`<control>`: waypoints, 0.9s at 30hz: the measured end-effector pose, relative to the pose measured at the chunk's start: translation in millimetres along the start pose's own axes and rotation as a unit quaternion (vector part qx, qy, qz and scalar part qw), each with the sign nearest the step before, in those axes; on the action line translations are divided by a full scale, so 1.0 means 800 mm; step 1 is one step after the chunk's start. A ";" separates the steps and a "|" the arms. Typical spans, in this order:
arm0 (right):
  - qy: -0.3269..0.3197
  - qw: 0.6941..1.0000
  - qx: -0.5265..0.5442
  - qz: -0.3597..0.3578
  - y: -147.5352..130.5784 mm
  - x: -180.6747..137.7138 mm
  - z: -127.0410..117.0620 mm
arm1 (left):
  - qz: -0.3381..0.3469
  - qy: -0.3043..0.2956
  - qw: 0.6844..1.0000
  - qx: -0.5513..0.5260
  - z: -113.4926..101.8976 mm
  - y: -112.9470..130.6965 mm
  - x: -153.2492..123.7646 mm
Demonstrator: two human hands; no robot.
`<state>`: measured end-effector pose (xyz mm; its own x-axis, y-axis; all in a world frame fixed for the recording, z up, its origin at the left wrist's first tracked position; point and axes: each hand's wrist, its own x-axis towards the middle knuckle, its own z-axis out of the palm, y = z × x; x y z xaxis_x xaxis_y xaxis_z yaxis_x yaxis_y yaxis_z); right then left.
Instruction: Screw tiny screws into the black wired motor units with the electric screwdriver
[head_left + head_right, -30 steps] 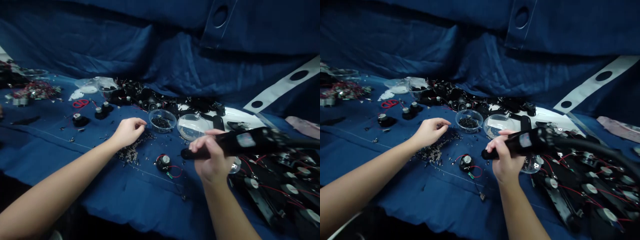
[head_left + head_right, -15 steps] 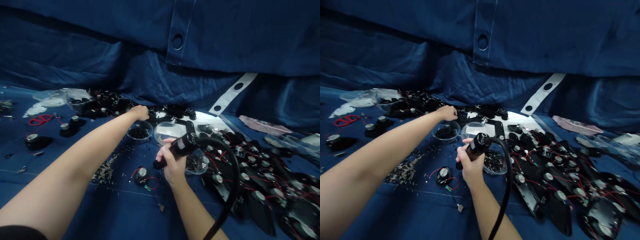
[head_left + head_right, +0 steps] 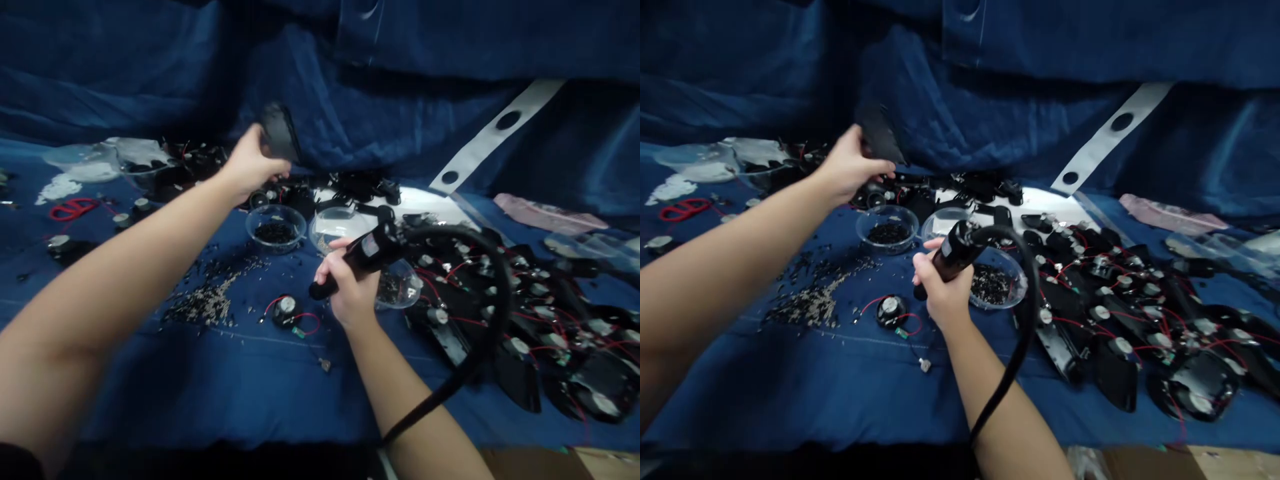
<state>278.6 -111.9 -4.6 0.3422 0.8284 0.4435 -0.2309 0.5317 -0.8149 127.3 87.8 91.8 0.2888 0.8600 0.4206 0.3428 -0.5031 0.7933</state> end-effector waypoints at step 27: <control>-0.007 0.996 0.077 0.044 -0.030 -0.001 0.014 | -0.356 -0.072 0.919 -0.153 0.009 -0.012 -0.267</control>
<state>273.5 -123.1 18.8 0.3021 0.8744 0.3797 -0.3959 0.4774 -0.7844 68.4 -91.6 -8.7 0.2107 0.9309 -0.2984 0.2304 0.2493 0.9406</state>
